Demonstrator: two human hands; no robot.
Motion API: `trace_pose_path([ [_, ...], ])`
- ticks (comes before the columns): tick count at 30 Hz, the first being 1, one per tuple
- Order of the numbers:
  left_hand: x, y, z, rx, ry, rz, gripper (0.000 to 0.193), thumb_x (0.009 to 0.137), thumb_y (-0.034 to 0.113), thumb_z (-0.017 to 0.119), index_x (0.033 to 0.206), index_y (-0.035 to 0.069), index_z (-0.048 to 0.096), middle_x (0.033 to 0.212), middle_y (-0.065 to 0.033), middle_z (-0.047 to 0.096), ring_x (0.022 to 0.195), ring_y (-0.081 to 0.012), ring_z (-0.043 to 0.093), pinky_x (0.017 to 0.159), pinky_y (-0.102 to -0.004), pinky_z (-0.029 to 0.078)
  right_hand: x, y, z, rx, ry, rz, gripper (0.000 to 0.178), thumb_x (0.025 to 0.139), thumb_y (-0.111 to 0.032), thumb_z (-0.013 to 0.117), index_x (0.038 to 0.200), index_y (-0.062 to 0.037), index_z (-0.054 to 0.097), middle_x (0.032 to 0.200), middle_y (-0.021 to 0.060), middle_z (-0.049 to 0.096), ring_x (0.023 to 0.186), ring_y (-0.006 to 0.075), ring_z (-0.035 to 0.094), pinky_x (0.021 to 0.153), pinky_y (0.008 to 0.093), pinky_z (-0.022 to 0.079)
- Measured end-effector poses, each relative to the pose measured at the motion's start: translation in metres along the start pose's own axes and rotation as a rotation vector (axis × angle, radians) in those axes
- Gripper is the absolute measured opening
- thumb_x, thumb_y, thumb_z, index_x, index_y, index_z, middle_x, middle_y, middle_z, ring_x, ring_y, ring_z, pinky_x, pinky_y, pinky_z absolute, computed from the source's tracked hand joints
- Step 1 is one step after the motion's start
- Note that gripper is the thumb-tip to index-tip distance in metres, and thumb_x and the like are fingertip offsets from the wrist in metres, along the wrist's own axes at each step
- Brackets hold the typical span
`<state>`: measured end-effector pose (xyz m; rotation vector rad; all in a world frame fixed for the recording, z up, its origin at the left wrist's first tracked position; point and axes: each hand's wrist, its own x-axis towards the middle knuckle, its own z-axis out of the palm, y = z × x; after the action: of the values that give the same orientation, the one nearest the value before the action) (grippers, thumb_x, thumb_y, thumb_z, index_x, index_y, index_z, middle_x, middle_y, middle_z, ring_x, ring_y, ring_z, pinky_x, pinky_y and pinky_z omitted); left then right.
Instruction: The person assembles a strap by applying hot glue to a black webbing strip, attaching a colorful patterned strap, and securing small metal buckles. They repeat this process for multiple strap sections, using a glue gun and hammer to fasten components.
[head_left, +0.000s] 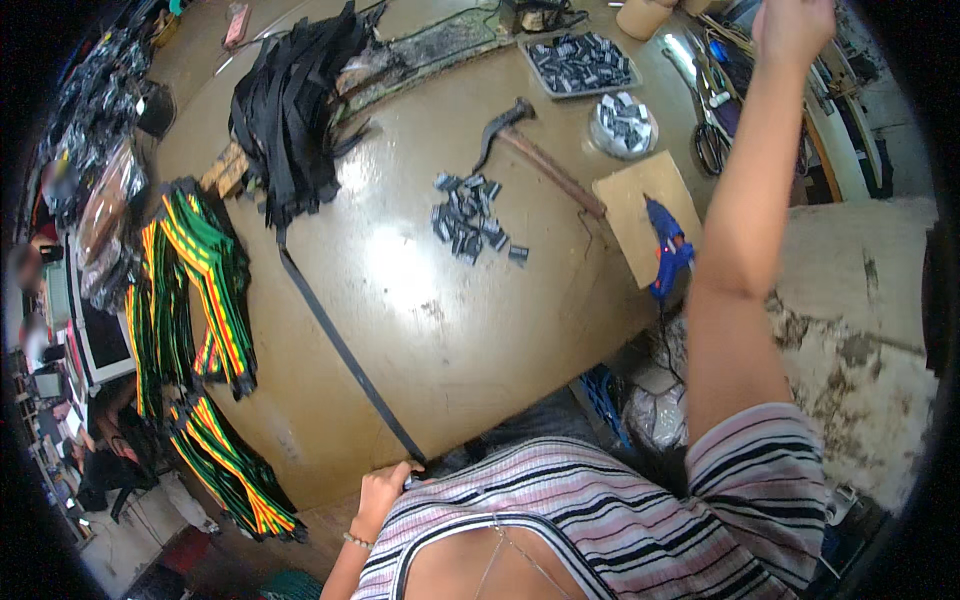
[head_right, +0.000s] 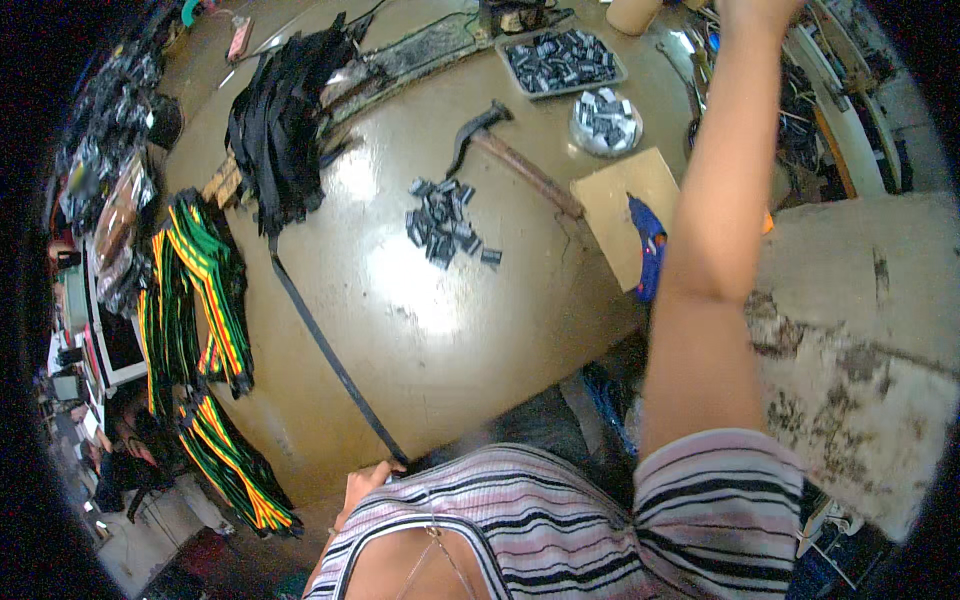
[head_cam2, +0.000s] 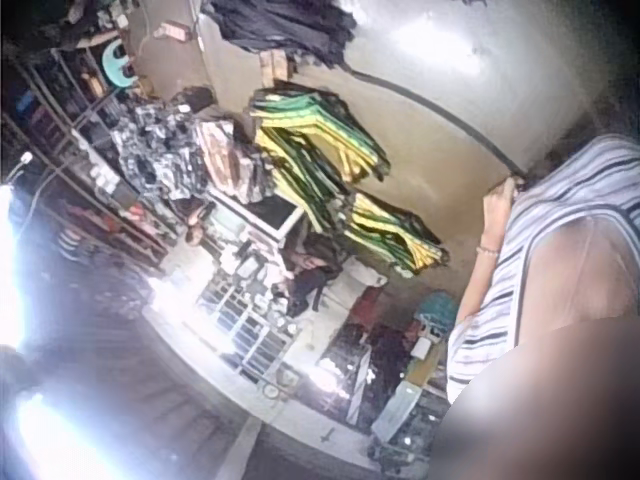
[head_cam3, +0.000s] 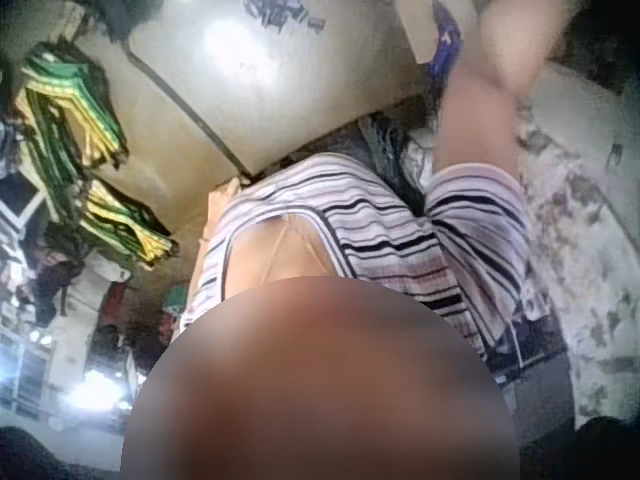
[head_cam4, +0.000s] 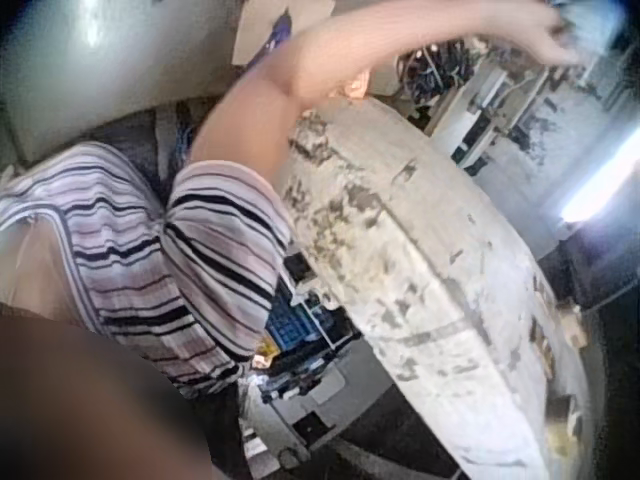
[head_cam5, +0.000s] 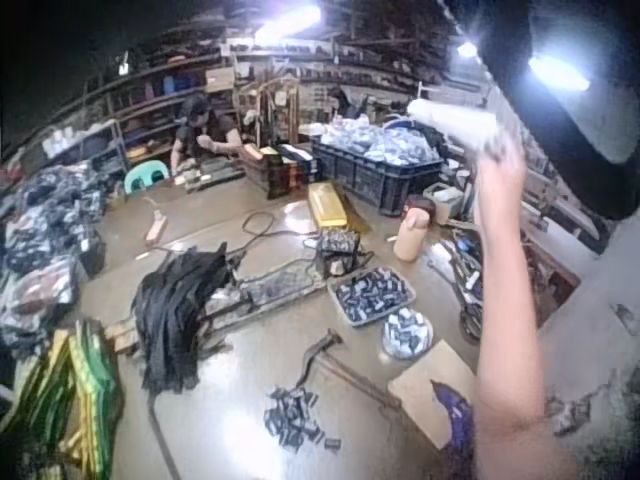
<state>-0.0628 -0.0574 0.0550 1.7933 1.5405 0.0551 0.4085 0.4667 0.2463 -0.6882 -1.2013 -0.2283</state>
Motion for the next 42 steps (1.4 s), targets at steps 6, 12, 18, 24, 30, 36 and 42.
trace_pose_path([
  [6, -0.049, -0.021, 0.061, -0.230, 0.321, 0.054, 0.017, 0.081, 0.017, 0.077, 0.075, 0.007, 0.065, 0.071, -0.0100, 0.069, 0.057, -0.0251, 0.066, 0.053, -0.0356, 0.051, -0.177, -0.115, -0.075, -0.043, -0.247, 0.709, 0.031, 0.083, 0.006, 0.064, 0.114, 0.0014, 0.067, 0.109, 0.0093, 0.069, 0.097, 0.0196, 0.066, 0.087, 0.0320, 0.052],
  [12, -0.054, -0.035, 0.179, -0.404, 0.129, 0.111, 0.016, 0.088, 0.021, 0.067, 0.081, 0.007, 0.069, 0.076, -0.0149, 0.069, 0.068, -0.0288, 0.070, 0.061, -0.0355, 0.054, -0.266, -0.089, -0.103, 0.495, -0.219, 1.040, 0.035, 0.083, 0.017, 0.057, 0.116, 0.0059, 0.062, 0.110, 0.0140, 0.068, 0.102, 0.0231, 0.067, 0.095, 0.0352, 0.054],
  [18, -0.014, -0.035, 0.242, -0.336, 0.411, -0.109, 0.026, 0.092, 0.031, 0.066, 0.090, 0.006, 0.070, 0.082, -0.0204, 0.069, 0.074, -0.0381, 0.068, 0.066, -0.0439, 0.053, -0.300, -0.071, -0.086, 0.626, 0.057, 1.339, 0.055, 0.078, 0.021, 0.041, 0.131, 0.0078, 0.042, 0.126, 0.0242, 0.053, 0.117, 0.0394, 0.057, 0.105, 0.0517, 0.047],
  [24, 0.032, -0.082, 0.254, -0.114, 0.446, -0.352, 0.037, 0.089, 0.040, 0.066, 0.098, 0.004, 0.072, 0.098, -0.0226, 0.071, 0.090, -0.0400, 0.068, 0.078, -0.0477, 0.054, -0.296, -0.068, -0.079, 0.647, 0.028, 1.596, 0.063, 0.075, 0.012, 0.044, 0.135, 0.0094, 0.025, 0.142, 0.0287, 0.028, 0.128, 0.0468, 0.040, 0.105, 0.0576, 0.042],
  [30, 0.072, -0.117, 0.232, 0.214, -0.055, -0.262, 0.051, 0.091, 0.050, 0.057, 0.114, 0.006, 0.069, 0.105, -0.0226, 0.070, 0.098, -0.0387, 0.068, 0.083, -0.0462, 0.054, -0.277, -0.101, -0.064, 0.566, 0.049, 1.506, 0.062, 0.083, -0.002, 0.050, 0.137, 0.0085, 0.022, 0.139, 0.0270, 0.029, 0.125, 0.0513, 0.040, 0.099, 0.0601, 0.045],
  [36, 0.099, -0.147, 0.205, 0.211, -0.060, -0.209, 0.049, 0.091, 0.048, 0.057, 0.116, 0.007, 0.068, 0.105, -0.0223, 0.070, 0.097, -0.0389, 0.068, 0.084, -0.0460, 0.054, -0.324, -0.206, -0.091, 0.134, -0.606, 1.111, 0.036, 0.098, -0.011, 0.054, 0.134, -0.0027, 0.053, 0.135, 0.0079, 0.055, 0.108, 0.0173, 0.060, 0.083, 0.0286, 0.053],
  [42, 0.116, -0.195, 0.209, 0.176, 0.001, -0.170, 0.048, 0.092, 0.046, 0.057, 0.118, 0.007, 0.066, 0.105, -0.0219, 0.070, 0.097, -0.0391, 0.068, 0.084, -0.0458, 0.054, -0.358, -0.307, -0.106, 0.189, -0.817, 1.031, 0.020, 0.102, -0.008, 0.052, 0.112, 0.0028, 0.064, 0.110, 0.0087, 0.067, 0.095, 0.0141, 0.064, 0.078, 0.0271, 0.054],
])
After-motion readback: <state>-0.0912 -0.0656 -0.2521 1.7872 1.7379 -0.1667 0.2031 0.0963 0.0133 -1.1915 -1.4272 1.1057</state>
